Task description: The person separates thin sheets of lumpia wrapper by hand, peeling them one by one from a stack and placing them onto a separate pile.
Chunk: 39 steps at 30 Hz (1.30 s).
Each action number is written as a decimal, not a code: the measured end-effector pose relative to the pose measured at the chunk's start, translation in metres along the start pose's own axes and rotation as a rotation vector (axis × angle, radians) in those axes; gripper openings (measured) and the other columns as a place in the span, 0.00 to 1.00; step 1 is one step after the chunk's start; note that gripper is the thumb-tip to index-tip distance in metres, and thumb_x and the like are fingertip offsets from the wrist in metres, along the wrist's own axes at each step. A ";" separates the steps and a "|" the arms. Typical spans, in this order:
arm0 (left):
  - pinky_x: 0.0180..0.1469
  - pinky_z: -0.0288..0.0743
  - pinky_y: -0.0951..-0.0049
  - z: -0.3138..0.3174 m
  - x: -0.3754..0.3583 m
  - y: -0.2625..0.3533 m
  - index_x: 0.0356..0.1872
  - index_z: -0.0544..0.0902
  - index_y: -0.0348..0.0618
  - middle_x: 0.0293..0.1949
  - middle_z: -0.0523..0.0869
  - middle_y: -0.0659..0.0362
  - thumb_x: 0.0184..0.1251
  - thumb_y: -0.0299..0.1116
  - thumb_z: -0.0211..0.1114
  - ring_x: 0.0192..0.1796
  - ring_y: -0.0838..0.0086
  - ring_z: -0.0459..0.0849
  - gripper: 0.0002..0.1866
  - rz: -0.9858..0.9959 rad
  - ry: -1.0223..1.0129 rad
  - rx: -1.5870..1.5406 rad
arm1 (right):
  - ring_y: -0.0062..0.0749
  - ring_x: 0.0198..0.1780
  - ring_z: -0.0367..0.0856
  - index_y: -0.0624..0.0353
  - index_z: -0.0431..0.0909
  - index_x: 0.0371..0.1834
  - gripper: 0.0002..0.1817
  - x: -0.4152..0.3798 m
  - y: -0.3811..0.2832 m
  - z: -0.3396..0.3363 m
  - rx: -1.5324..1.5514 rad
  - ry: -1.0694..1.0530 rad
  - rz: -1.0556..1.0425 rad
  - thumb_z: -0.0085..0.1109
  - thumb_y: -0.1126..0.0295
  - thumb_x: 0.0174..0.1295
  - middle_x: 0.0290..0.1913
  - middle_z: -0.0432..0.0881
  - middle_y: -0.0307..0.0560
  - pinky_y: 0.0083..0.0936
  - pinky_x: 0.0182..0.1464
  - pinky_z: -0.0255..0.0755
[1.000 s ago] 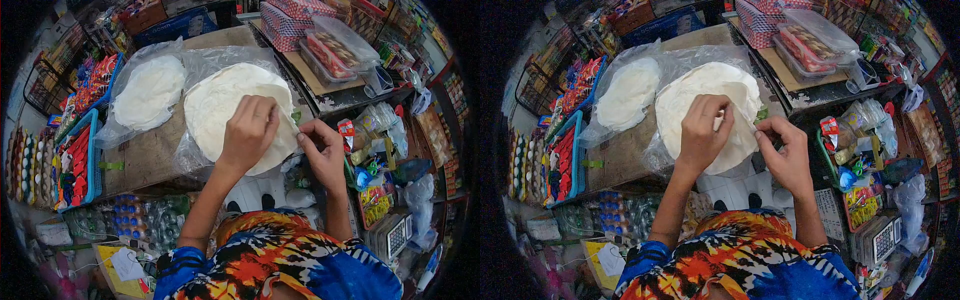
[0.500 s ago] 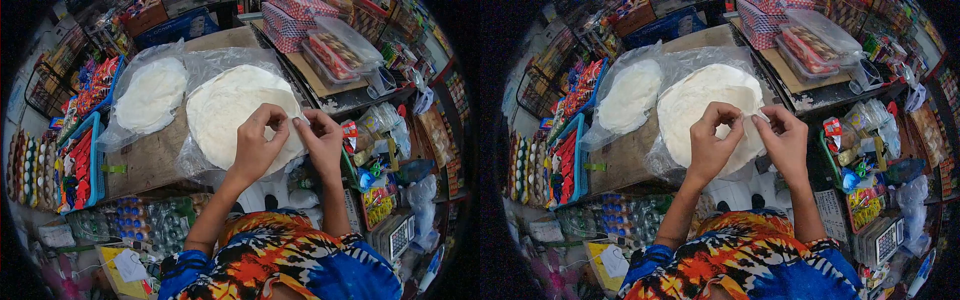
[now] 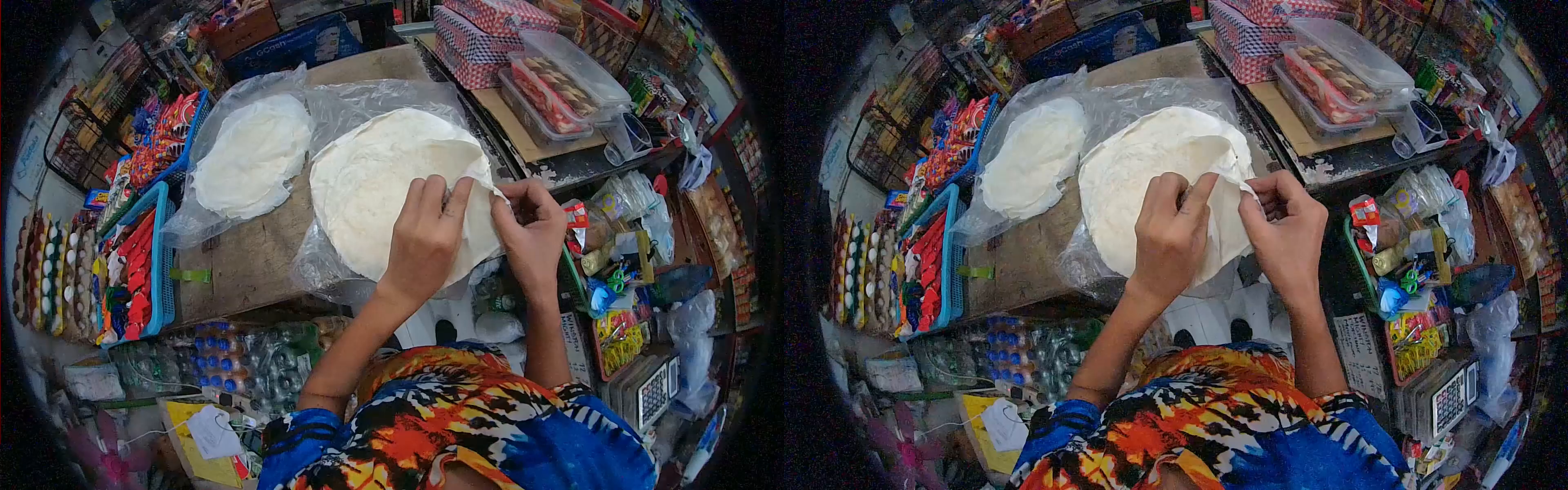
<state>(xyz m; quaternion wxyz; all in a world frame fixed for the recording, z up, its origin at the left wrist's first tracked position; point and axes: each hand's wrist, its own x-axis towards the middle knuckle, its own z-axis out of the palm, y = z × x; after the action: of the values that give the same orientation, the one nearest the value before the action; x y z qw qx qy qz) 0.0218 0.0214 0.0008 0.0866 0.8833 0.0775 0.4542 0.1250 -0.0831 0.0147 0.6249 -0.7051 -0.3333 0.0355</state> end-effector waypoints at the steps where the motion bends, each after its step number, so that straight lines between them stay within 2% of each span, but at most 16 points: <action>1: 0.38 0.72 0.63 0.001 0.000 0.000 0.50 0.80 0.35 0.33 0.71 0.52 0.50 0.18 0.62 0.36 0.59 0.74 0.21 -0.056 0.035 -0.035 | 0.12 0.28 0.73 0.68 0.80 0.34 0.05 0.000 0.001 0.000 0.000 0.002 -0.001 0.63 0.77 0.57 0.26 0.80 0.36 0.14 0.32 0.69; 6: 0.36 0.72 0.63 0.004 -0.005 0.003 0.50 0.82 0.36 0.31 0.72 0.52 0.50 0.16 0.62 0.33 0.60 0.75 0.21 -0.205 0.081 -0.096 | 0.10 0.28 0.70 0.65 0.79 0.32 0.03 -0.001 0.011 0.003 0.103 -0.003 0.050 0.61 0.79 0.56 0.26 0.77 0.33 0.13 0.30 0.66; 9: 0.37 0.73 0.63 -0.002 -0.003 0.004 0.48 0.83 0.35 0.32 0.75 0.51 0.54 0.16 0.60 0.33 0.61 0.78 0.18 -0.311 0.045 -0.202 | 0.11 0.29 0.71 0.66 0.78 0.32 0.03 -0.002 0.008 0.002 0.090 -0.026 0.007 0.61 0.78 0.56 0.26 0.78 0.35 0.14 0.31 0.67; 11: 0.40 0.75 0.61 -0.006 0.001 0.003 0.45 0.82 0.33 0.38 0.77 0.48 0.57 0.19 0.62 0.37 0.56 0.81 0.14 -0.392 0.040 -0.409 | 0.12 0.29 0.73 0.66 0.78 0.32 0.03 -0.003 0.007 0.002 0.073 -0.046 -0.013 0.61 0.78 0.56 0.26 0.79 0.36 0.15 0.32 0.68; 15: 0.41 0.78 0.65 -0.001 0.005 0.003 0.41 0.83 0.34 0.40 0.82 0.48 0.59 0.20 0.63 0.38 0.57 0.85 0.10 -0.362 0.124 -0.489 | 0.15 0.29 0.76 0.67 0.78 0.33 0.05 -0.006 -0.004 0.002 0.004 -0.126 -0.100 0.61 0.78 0.56 0.26 0.80 0.41 0.17 0.33 0.70; 17: 0.40 0.79 0.76 0.000 0.004 0.002 0.40 0.84 0.33 0.41 0.85 0.53 0.58 0.18 0.65 0.39 0.71 0.86 0.09 -0.369 0.117 -0.440 | 0.16 0.29 0.76 0.67 0.78 0.33 0.05 -0.008 -0.006 0.004 0.004 -0.140 -0.134 0.62 0.78 0.56 0.26 0.80 0.41 0.18 0.33 0.70; 21: 0.40 0.79 0.76 -0.007 0.005 -0.005 0.36 0.85 0.33 0.36 0.86 0.55 0.55 0.17 0.68 0.36 0.73 0.86 0.07 -0.364 0.149 -0.409 | 0.14 0.29 0.74 0.67 0.78 0.33 0.05 -0.003 0.004 -0.001 -0.031 -0.093 -0.116 0.63 0.77 0.57 0.26 0.80 0.39 0.16 0.33 0.69; 22: 0.40 0.79 0.75 -0.013 0.006 -0.007 0.36 0.84 0.34 0.36 0.85 0.54 0.56 0.17 0.67 0.36 0.70 0.86 0.06 -0.385 0.193 -0.401 | 0.11 0.28 0.71 0.66 0.78 0.32 0.04 0.001 0.004 -0.004 0.047 -0.089 -0.006 0.63 0.76 0.58 0.26 0.79 0.35 0.14 0.31 0.66; 23: 0.39 0.80 0.73 -0.017 0.006 -0.008 0.35 0.84 0.34 0.35 0.85 0.53 0.56 0.17 0.66 0.36 0.66 0.87 0.05 -0.405 0.236 -0.394 | 0.11 0.28 0.71 0.66 0.78 0.32 0.04 0.005 0.009 -0.006 0.046 -0.087 -0.006 0.63 0.76 0.58 0.26 0.79 0.35 0.14 0.31 0.66; 24: 0.39 0.77 0.77 -0.017 0.005 -0.008 0.33 0.85 0.34 0.35 0.86 0.56 0.56 0.18 0.68 0.37 0.76 0.85 0.04 -0.482 0.274 -0.395 | 0.10 0.28 0.70 0.66 0.78 0.32 0.04 0.007 0.017 -0.006 0.083 -0.056 0.001 0.63 0.76 0.59 0.26 0.78 0.33 0.14 0.31 0.65; 27: 0.39 0.77 0.78 -0.020 -0.005 -0.013 0.32 0.85 0.34 0.35 0.86 0.57 0.56 0.19 0.69 0.37 0.77 0.85 0.04 -0.564 0.296 -0.363 | 0.09 0.28 0.67 0.65 0.78 0.31 0.05 0.005 0.025 -0.005 0.153 -0.035 0.029 0.63 0.75 0.60 0.27 0.75 0.30 0.12 0.30 0.63; 30: 0.39 0.76 0.79 -0.019 -0.013 -0.014 0.34 0.85 0.34 0.36 0.86 0.57 0.57 0.19 0.70 0.38 0.78 0.85 0.04 -0.548 0.275 -0.355 | 0.08 0.29 0.67 0.65 0.78 0.32 0.05 0.001 0.030 -0.005 0.123 -0.064 0.045 0.63 0.75 0.59 0.28 0.76 0.30 0.11 0.31 0.62; 33: 0.38 0.76 0.80 -0.017 -0.014 -0.009 0.34 0.85 0.35 0.37 0.85 0.57 0.57 0.19 0.69 0.38 0.78 0.84 0.05 -0.511 0.254 -0.423 | 0.13 0.30 0.71 0.65 0.79 0.36 0.07 0.004 0.024 -0.003 0.080 -0.123 0.063 0.64 0.74 0.58 0.29 0.78 0.34 0.15 0.33 0.66; 35: 0.38 0.76 0.80 -0.017 -0.013 -0.004 0.34 0.85 0.35 0.37 0.85 0.58 0.57 0.19 0.69 0.38 0.78 0.84 0.05 -0.494 0.238 -0.472 | 0.22 0.32 0.77 0.64 0.80 0.42 0.12 0.008 0.011 0.003 -0.076 -0.144 -0.178 0.65 0.73 0.56 0.30 0.81 0.42 0.20 0.37 0.72; 36: 0.39 0.76 0.80 -0.017 -0.012 -0.001 0.33 0.85 0.35 0.37 0.85 0.58 0.57 0.18 0.69 0.38 0.79 0.83 0.04 -0.487 0.198 -0.505 | 0.31 0.35 0.83 0.64 0.81 0.45 0.15 0.011 0.003 0.004 -0.191 -0.179 -0.272 0.66 0.73 0.54 0.33 0.83 0.50 0.25 0.42 0.75; 39: 0.40 0.76 0.80 -0.019 -0.013 0.001 0.33 0.84 0.35 0.37 0.84 0.58 0.58 0.18 0.68 0.39 0.80 0.82 0.04 -0.475 0.135 -0.578 | 0.32 0.37 0.85 0.66 0.82 0.43 0.13 0.018 -0.006 0.012 -0.176 -0.220 -0.245 0.66 0.74 0.55 0.36 0.85 0.53 0.25 0.43 0.76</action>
<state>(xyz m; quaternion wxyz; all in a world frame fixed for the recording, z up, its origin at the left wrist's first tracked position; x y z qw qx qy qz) -0.0011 0.0192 0.0021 0.4298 0.7478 0.1544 0.4818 0.1310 -0.0633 0.0240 0.5200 -0.7031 -0.4850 0.0067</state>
